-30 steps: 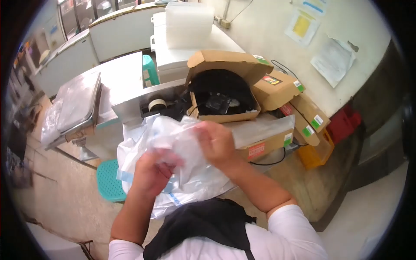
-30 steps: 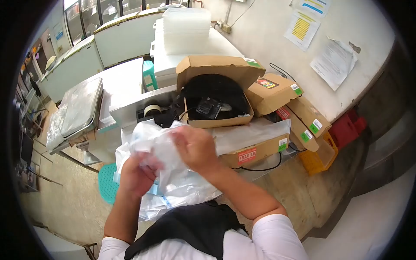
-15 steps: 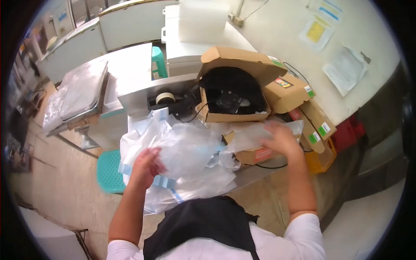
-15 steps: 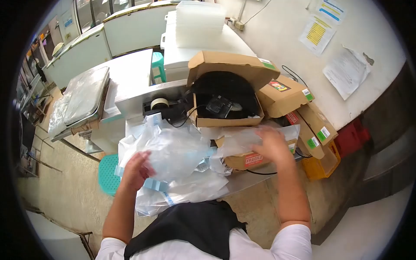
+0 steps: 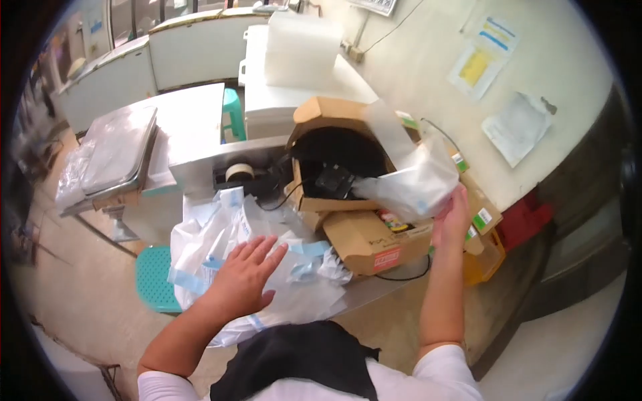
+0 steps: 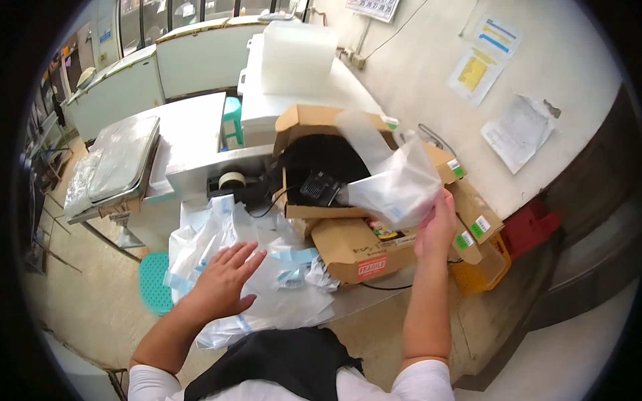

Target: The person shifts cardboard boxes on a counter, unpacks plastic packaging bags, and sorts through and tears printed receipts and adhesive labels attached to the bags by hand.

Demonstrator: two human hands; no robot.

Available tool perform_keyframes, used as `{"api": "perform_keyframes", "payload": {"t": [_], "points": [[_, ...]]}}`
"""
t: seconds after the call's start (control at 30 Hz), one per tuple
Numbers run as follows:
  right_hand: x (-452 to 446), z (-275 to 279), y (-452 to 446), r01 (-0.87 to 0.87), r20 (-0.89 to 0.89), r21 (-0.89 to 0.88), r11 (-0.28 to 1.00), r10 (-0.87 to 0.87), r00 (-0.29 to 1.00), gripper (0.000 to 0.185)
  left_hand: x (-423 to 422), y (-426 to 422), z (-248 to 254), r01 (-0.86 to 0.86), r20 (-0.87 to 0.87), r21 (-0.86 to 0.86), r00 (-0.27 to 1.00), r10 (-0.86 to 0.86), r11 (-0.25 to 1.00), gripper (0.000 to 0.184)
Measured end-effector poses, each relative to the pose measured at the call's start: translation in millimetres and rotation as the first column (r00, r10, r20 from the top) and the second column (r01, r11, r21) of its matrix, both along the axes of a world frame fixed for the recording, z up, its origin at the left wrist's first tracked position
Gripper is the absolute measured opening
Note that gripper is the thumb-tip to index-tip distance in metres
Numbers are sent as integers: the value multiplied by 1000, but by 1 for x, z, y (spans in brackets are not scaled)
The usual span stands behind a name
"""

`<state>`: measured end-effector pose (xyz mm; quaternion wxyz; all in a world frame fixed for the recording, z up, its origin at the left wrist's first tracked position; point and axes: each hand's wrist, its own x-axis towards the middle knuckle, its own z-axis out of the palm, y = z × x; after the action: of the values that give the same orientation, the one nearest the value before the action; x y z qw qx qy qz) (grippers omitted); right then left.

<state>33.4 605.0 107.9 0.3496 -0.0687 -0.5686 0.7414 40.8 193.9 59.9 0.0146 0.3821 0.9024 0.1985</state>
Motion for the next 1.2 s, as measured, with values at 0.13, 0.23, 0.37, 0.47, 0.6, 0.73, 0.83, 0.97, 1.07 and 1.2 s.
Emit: {"api": "perform_keyframes", "payload": {"t": [0.13,0.23,0.37,0.47,0.6,0.73,0.83,0.97,1.07,1.2], "points": [[-4,16,-4,-125,-185,-391,912,56,981,48,-34,8,-17,-152,175,-194,967,186,969,51],[5,41,-29,-364,-309,-512,778,228,923,54,-43,-7,-21,-257,125,164,963,238,952,37],[-1,35,-34,-472,-377,-508,720,307,874,55,-57,-13,-16,-493,711,536,702,-51,685,26],[-11,37,-48,-473,-386,-525,707,297,873,53,-52,-7,13,-574,776,539,622,-100,616,33],[-8,-2,-84,-745,-192,-182,641,720,667,44,-45,-2,17,-620,795,605,504,-337,500,37],[12,-45,-182,-837,276,-9,547,806,524,44,-24,3,42,-558,744,667,536,-400,494,35],[-14,-92,-184,-685,588,632,362,353,728,43,-12,6,49,-425,747,635,550,-373,646,26],[-36,-110,-155,-754,746,656,36,124,655,42,16,12,82,-230,672,688,558,-486,688,24],[-12,-80,-123,-570,571,821,40,-23,821,31,14,6,107,-201,583,768,612,-534,608,20],[-9,29,-68,-639,653,750,171,-344,675,23,-11,18,109,282,170,651,851,-498,704,22]]}}
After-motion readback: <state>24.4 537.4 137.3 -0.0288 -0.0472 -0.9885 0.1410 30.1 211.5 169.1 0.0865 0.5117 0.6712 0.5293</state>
